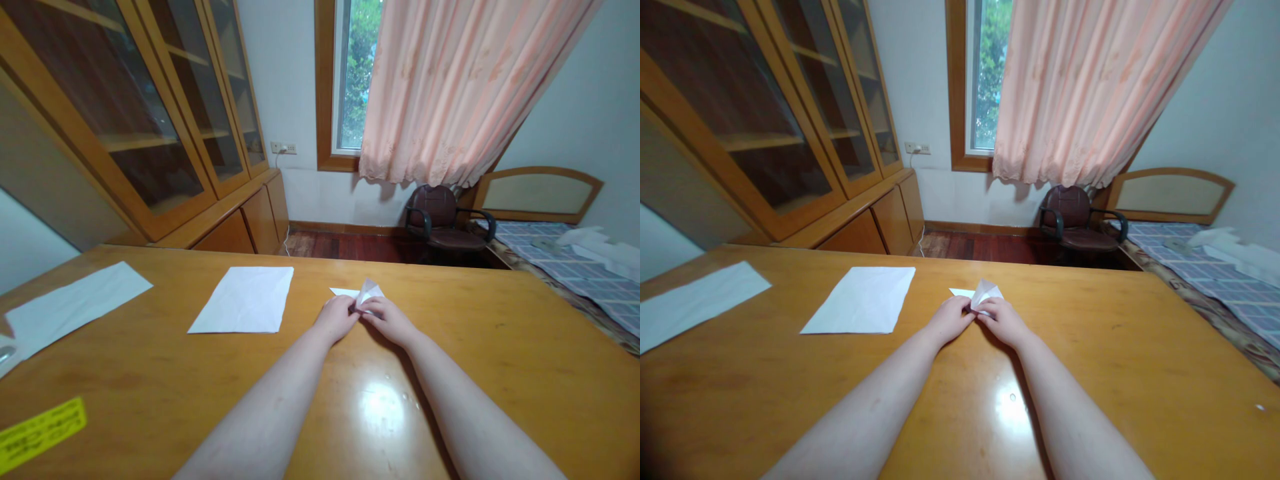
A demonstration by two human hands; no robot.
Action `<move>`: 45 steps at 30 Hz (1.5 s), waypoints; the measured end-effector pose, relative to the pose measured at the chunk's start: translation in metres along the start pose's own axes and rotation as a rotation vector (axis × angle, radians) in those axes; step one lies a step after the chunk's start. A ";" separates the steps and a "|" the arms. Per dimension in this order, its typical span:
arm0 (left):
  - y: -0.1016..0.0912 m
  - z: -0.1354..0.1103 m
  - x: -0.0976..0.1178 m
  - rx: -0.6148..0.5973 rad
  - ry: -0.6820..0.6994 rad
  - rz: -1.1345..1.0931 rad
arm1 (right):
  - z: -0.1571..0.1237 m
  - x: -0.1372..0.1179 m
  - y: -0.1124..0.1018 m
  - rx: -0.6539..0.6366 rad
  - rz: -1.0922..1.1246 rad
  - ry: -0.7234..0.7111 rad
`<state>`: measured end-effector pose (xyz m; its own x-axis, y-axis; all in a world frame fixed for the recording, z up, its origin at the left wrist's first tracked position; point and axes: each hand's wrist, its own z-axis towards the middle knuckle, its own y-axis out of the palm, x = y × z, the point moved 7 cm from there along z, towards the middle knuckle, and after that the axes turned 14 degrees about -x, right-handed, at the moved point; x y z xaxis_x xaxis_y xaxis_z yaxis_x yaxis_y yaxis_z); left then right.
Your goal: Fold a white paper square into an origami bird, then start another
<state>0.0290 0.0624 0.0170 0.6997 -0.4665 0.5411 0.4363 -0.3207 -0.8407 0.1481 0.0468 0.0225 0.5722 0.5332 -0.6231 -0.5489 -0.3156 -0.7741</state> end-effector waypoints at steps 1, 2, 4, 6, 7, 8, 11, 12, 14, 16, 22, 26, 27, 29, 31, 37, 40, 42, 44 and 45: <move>0.000 0.000 0.000 0.001 0.000 0.002 | 0.000 0.000 0.000 -0.002 0.012 -0.001; 0.001 0.000 -0.001 0.000 0.000 0.005 | 0.000 0.000 0.000 -0.007 0.022 0.000; 0.001 0.001 -0.001 -0.003 -0.002 0.018 | 0.001 0.001 0.001 -0.021 0.031 0.006; 0.001 0.001 0.000 -0.007 -0.006 0.030 | 0.001 0.002 0.003 -0.036 0.028 0.010; 0.001 0.000 0.000 -0.009 -0.008 0.032 | 0.002 0.003 0.003 -0.041 0.025 0.010; 0.000 0.000 0.000 -0.012 -0.010 0.032 | 0.002 0.003 0.004 -0.044 0.022 0.009; -0.001 0.000 0.001 -0.012 -0.015 0.032 | 0.003 0.004 0.005 -0.048 0.013 0.009; -0.001 0.000 0.002 -0.010 -0.013 0.032 | 0.003 0.004 0.005 -0.048 0.008 0.012; -0.002 -0.001 0.003 -0.006 -0.010 0.031 | 0.003 0.004 0.004 -0.049 0.001 0.015; -0.002 -0.001 0.003 -0.008 -0.017 0.027 | 0.003 0.002 0.004 -0.045 0.005 0.012; -0.001 -0.001 0.001 -0.010 -0.034 0.018 | 0.003 0.002 0.002 -0.027 0.057 0.024; -0.002 -0.001 0.001 -0.007 -0.024 0.001 | 0.003 0.004 0.002 -0.003 0.104 0.068; -0.002 -0.001 0.001 -0.011 -0.024 -0.005 | 0.002 0.004 0.001 0.005 0.117 0.080; -0.002 -0.001 0.002 -0.018 -0.024 -0.017 | 0.002 0.004 0.000 0.018 0.136 0.103; -0.002 0.000 0.002 -0.017 -0.023 -0.019 | 0.002 0.004 -0.001 0.032 0.142 0.124; -0.002 0.000 0.000 -0.010 -0.068 -0.005 | 0.000 0.007 -0.004 0.067 0.090 0.169; -0.002 0.000 -0.001 -0.016 -0.090 -0.014 | 0.000 0.008 -0.004 0.073 0.072 0.177; -0.001 0.000 -0.002 -0.016 -0.091 -0.020 | 0.000 0.010 -0.003 0.078 0.057 0.183; -0.001 0.000 -0.003 -0.012 -0.091 -0.026 | 0.000 0.012 -0.003 0.086 0.036 0.197; 0.000 0.000 -0.003 -0.010 -0.090 -0.028 | 0.000 0.013 -0.003 0.090 0.025 0.204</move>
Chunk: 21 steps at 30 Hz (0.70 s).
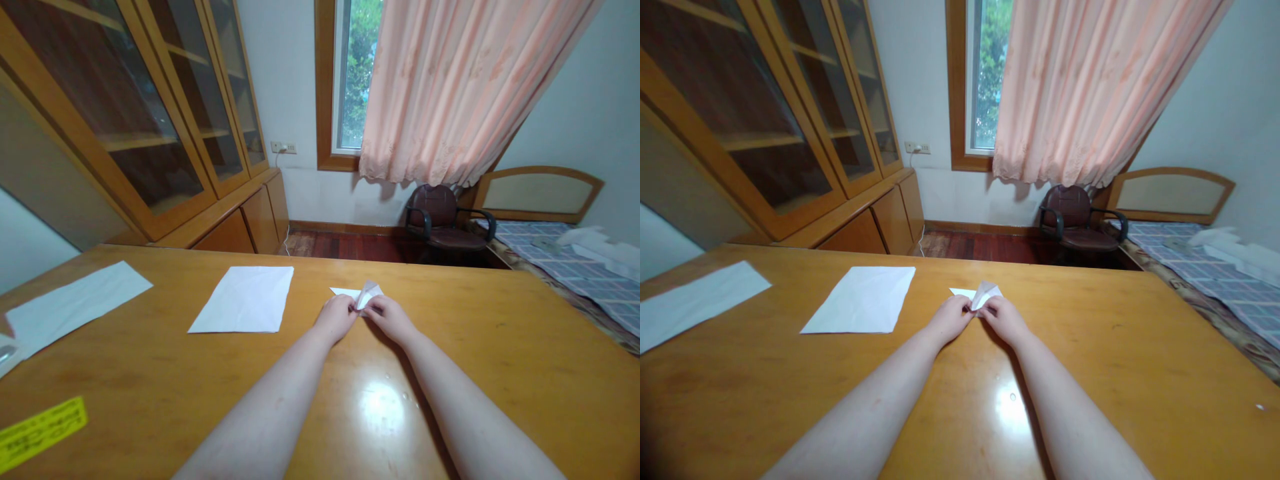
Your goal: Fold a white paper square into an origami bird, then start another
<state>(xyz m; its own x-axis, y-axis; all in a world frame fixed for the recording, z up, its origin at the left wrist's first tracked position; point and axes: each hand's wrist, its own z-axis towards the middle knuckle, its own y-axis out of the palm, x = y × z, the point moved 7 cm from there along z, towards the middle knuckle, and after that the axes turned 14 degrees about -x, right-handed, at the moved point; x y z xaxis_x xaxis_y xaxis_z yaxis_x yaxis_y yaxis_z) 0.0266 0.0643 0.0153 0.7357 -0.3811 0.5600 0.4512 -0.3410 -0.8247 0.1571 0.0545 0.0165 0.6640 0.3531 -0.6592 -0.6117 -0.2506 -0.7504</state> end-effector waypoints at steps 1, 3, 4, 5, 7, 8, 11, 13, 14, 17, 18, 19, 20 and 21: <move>0.000 0.000 -0.001 0.001 0.002 -0.002 | 0.000 0.001 0.000 0.007 -0.009 0.007; 0.001 0.001 -0.001 0.004 0.005 -0.004 | 0.000 0.002 -0.001 0.015 -0.018 0.018; 0.001 0.001 -0.002 0.007 0.004 -0.003 | 0.000 0.002 -0.001 0.015 -0.020 0.022; 0.001 0.001 -0.002 0.010 0.004 -0.003 | 0.000 0.002 -0.001 0.011 -0.022 0.023; 0.001 0.000 -0.002 0.016 0.004 -0.002 | 0.000 0.001 -0.002 -0.002 -0.020 0.023; 0.000 0.000 -0.001 0.021 -0.001 -0.002 | 0.000 0.000 -0.002 -0.009 -0.019 0.023; -0.002 -0.001 -0.001 0.034 -0.018 0.002 | 0.000 -0.001 -0.002 -0.011 -0.014 0.025; -0.004 -0.003 0.000 0.051 -0.031 0.014 | -0.001 -0.001 -0.002 -0.003 -0.014 0.027; -0.005 -0.003 0.000 0.060 -0.041 0.023 | -0.001 -0.001 -0.002 -0.002 -0.014 0.027; -0.009 -0.005 -0.002 0.079 -0.090 0.048 | -0.001 0.001 -0.001 -0.002 -0.024 0.028; -0.010 -0.006 -0.003 0.084 -0.107 0.055 | -0.001 0.001 -0.001 0.002 -0.032 0.034; -0.010 -0.006 -0.004 0.088 -0.122 0.062 | -0.001 0.002 -0.002 0.009 -0.040 0.043; -0.011 -0.006 -0.005 0.091 -0.132 0.067 | -0.001 0.003 -0.002 0.017 -0.047 0.054; -0.011 -0.006 -0.006 0.092 -0.139 0.072 | -0.001 0.004 -0.003 0.023 -0.051 0.065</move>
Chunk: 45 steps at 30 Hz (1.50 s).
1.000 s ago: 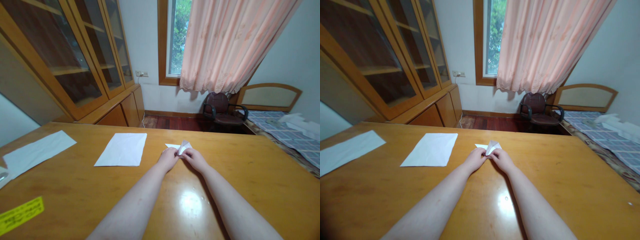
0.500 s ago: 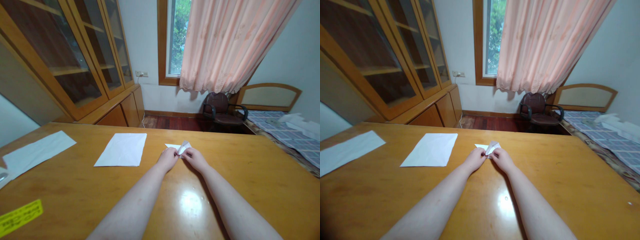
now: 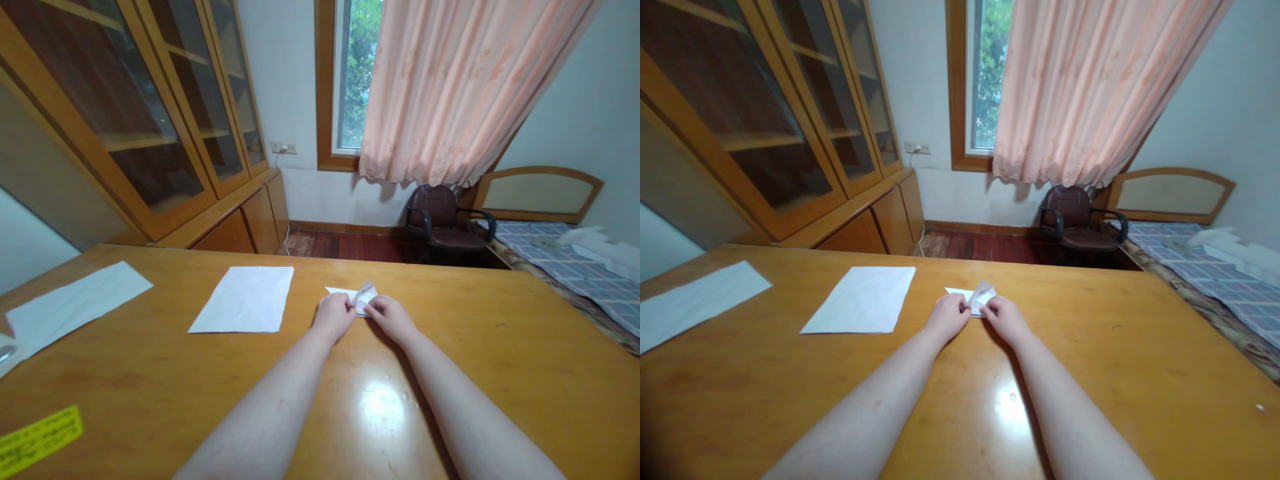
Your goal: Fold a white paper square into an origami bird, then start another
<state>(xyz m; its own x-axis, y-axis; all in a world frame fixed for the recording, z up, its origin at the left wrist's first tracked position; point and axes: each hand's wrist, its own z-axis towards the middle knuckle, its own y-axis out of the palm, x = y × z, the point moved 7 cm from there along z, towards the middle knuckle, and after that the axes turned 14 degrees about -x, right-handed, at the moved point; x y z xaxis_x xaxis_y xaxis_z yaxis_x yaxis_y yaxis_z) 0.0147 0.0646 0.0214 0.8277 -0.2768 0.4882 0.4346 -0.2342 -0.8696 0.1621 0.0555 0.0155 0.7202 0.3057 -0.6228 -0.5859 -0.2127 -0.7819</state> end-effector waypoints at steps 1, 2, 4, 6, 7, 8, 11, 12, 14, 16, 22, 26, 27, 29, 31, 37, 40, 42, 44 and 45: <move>0.000 0.000 0.000 0.002 -0.001 0.003 | 0.000 0.001 0.000 0.004 -0.001 0.010; 0.000 0.000 0.000 0.004 0.001 0.004 | 0.000 0.001 0.000 0.004 -0.001 0.016; 0.000 0.000 0.001 0.008 0.018 0.006 | 0.000 0.001 0.000 -0.003 0.002 0.018; 0.000 0.000 0.003 0.003 0.033 0.007 | -0.001 0.000 0.000 -0.005 -0.002 0.011; -0.001 0.000 0.004 -0.002 0.038 0.004 | -0.001 -0.001 0.000 -0.004 -0.005 0.008; -0.001 0.000 0.005 -0.006 0.040 0.000 | -0.001 -0.002 -0.001 -0.001 -0.008 0.005; -0.004 -0.001 0.005 0.003 0.024 -0.009 | -0.002 -0.006 -0.002 -0.004 -0.008 -0.010; -0.005 -0.001 0.004 0.011 0.010 -0.004 | -0.002 -0.007 -0.001 -0.017 -0.003 -0.020; -0.007 -0.002 0.001 0.030 -0.025 0.016 | -0.002 -0.011 0.001 -0.048 0.011 -0.041; -0.007 -0.002 -0.002 0.048 -0.052 0.035 | -0.003 -0.013 0.001 -0.060 0.008 -0.059; -0.001 0.001 -0.003 0.023 -0.039 0.029 | -0.002 -0.005 -0.003 -0.004 -0.050 -0.015; 0.004 0.002 0.003 0.000 0.068 -0.049 | 0.000 0.001 0.000 -0.021 -0.013 -0.002; 0.005 0.002 0.004 -0.007 0.094 -0.063 | 0.000 0.001 0.000 -0.024 -0.007 -0.002; 0.006 0.002 0.005 -0.020 0.121 -0.068 | 0.000 0.001 0.001 -0.019 -0.001 -0.001; 0.006 0.002 0.004 -0.028 0.116 -0.042 | 0.001 0.001 0.000 -0.011 -0.001 -0.003; 0.007 0.004 0.004 -0.060 0.081 0.039 | 0.003 0.008 0.001 0.017 -0.041 0.033; 0.007 0.003 0.004 -0.085 0.065 0.056 | 0.004 0.011 0.003 0.015 -0.052 0.029; 0.007 0.003 0.005 -0.098 0.055 0.057 | 0.005 0.011 0.004 0.008 -0.058 0.012; 0.006 0.002 0.005 -0.103 0.047 0.052 | 0.004 0.010 0.004 0.005 -0.064 -0.008; 0.006 0.002 0.005 -0.104 0.043 0.048 | 0.003 0.009 0.004 0.005 -0.068 -0.017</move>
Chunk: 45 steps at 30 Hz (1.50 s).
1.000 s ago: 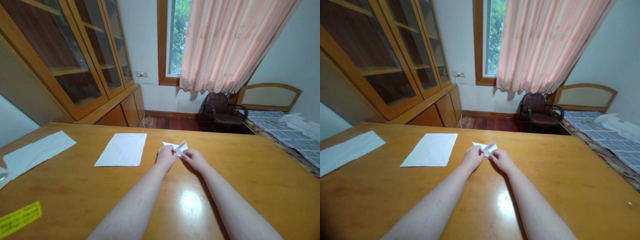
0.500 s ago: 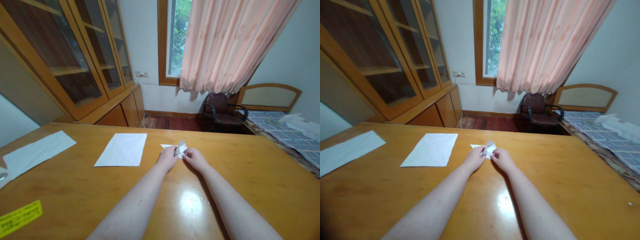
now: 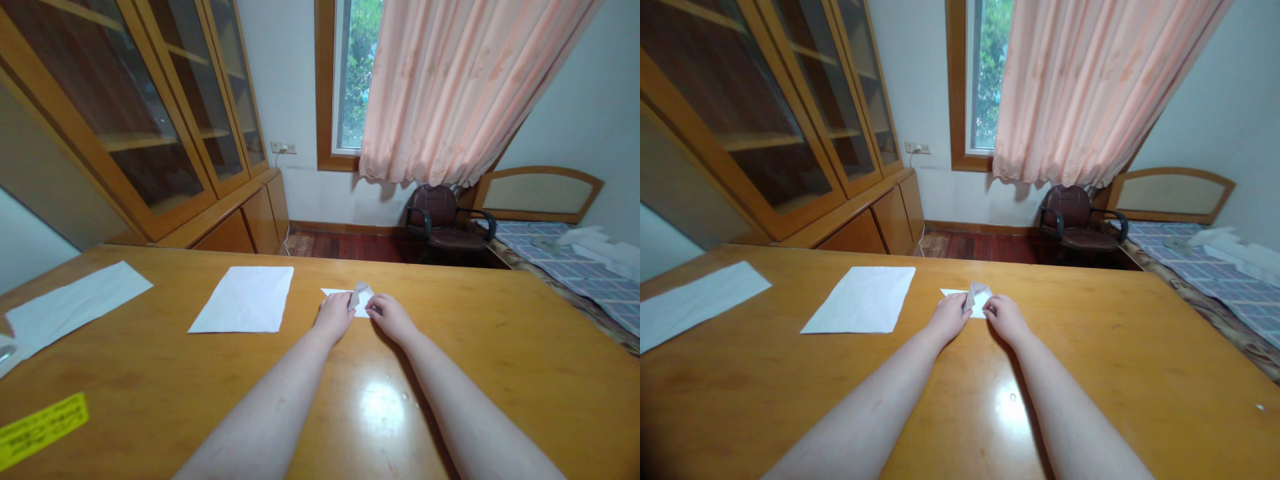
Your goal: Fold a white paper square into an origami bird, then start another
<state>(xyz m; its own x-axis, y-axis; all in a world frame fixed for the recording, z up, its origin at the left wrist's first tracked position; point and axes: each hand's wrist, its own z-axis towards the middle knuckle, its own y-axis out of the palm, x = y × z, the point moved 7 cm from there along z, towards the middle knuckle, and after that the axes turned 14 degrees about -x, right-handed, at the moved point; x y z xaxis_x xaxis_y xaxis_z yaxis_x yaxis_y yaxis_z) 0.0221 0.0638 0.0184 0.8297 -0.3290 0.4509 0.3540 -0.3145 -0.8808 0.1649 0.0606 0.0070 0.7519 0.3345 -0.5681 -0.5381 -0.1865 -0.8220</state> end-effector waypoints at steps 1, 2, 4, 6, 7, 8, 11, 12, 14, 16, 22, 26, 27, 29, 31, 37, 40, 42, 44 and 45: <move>0.000 0.000 0.000 0.000 -0.002 -0.004 | -0.001 -0.001 0.000 0.001 -0.003 -0.008; 0.000 0.000 -0.001 0.001 -0.002 -0.007 | -0.001 -0.003 -0.001 0.004 -0.007 -0.015; 0.000 0.001 -0.002 0.005 0.000 -0.008 | -0.003 -0.006 -0.003 0.012 -0.020 -0.024; 0.001 0.003 -0.003 0.011 0.002 -0.003 | -0.005 -0.010 -0.005 0.009 -0.042 -0.032; 0.002 0.004 -0.004 0.010 0.003 -0.001 | -0.005 -0.013 -0.005 0.003 -0.058 -0.037; 0.003 0.005 -0.005 0.008 0.005 0.000 | -0.005 -0.015 -0.006 -0.006 -0.075 -0.041; 0.004 0.006 -0.006 -0.012 0.004 -0.015 | -0.006 -0.020 -0.007 -0.021 -0.111 -0.054; 0.005 0.006 -0.007 -0.019 -0.001 -0.023 | -0.006 -0.022 -0.008 -0.022 -0.113 -0.059; 0.005 0.006 -0.008 -0.029 -0.014 -0.040 | -0.006 -0.023 -0.008 -0.023 -0.110 -0.069; 0.005 0.006 -0.009 -0.029 -0.020 -0.052 | -0.007 -0.024 -0.008 -0.021 -0.109 -0.079; 0.006 0.007 -0.005 0.002 0.055 -0.058 | -0.005 -0.020 -0.006 -0.019 -0.114 -0.071; 0.006 0.007 -0.003 0.014 0.081 -0.042 | -0.004 -0.017 -0.005 -0.016 -0.102 -0.059; 0.006 0.007 -0.002 0.015 0.096 -0.038 | -0.004 -0.017 -0.004 -0.017 -0.098 -0.060; 0.005 0.006 0.000 0.014 0.117 -0.027 | -0.003 -0.018 -0.004 -0.017 -0.086 -0.066; 0.004 0.005 0.000 0.018 0.120 -0.016 | -0.003 -0.018 -0.004 -0.015 -0.072 -0.070; 0.003 0.003 -0.001 -0.002 0.068 -0.015 | -0.004 -0.017 -0.004 -0.011 -0.072 -0.054; 0.002 0.003 -0.002 -0.012 0.035 -0.025 | -0.004 -0.018 -0.004 -0.028 -0.075 -0.062; 0.002 0.003 -0.003 -0.013 0.013 -0.025 | -0.004 -0.020 -0.004 -0.039 -0.071 -0.071; 0.001 0.002 -0.005 -0.009 -0.007 -0.021 | -0.005 -0.021 -0.005 -0.048 -0.068 -0.077; 0.000 0.002 -0.006 -0.008 -0.019 -0.020 | -0.005 -0.022 -0.005 -0.051 -0.066 -0.078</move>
<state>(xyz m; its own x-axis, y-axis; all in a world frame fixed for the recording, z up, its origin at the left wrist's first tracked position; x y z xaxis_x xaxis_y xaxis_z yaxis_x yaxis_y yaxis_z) 0.0182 0.0670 0.0155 0.8307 -0.3058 0.4652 0.3670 -0.3275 -0.8707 0.1531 0.0498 0.0235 0.7522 0.4178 -0.5095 -0.4668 -0.2078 -0.8596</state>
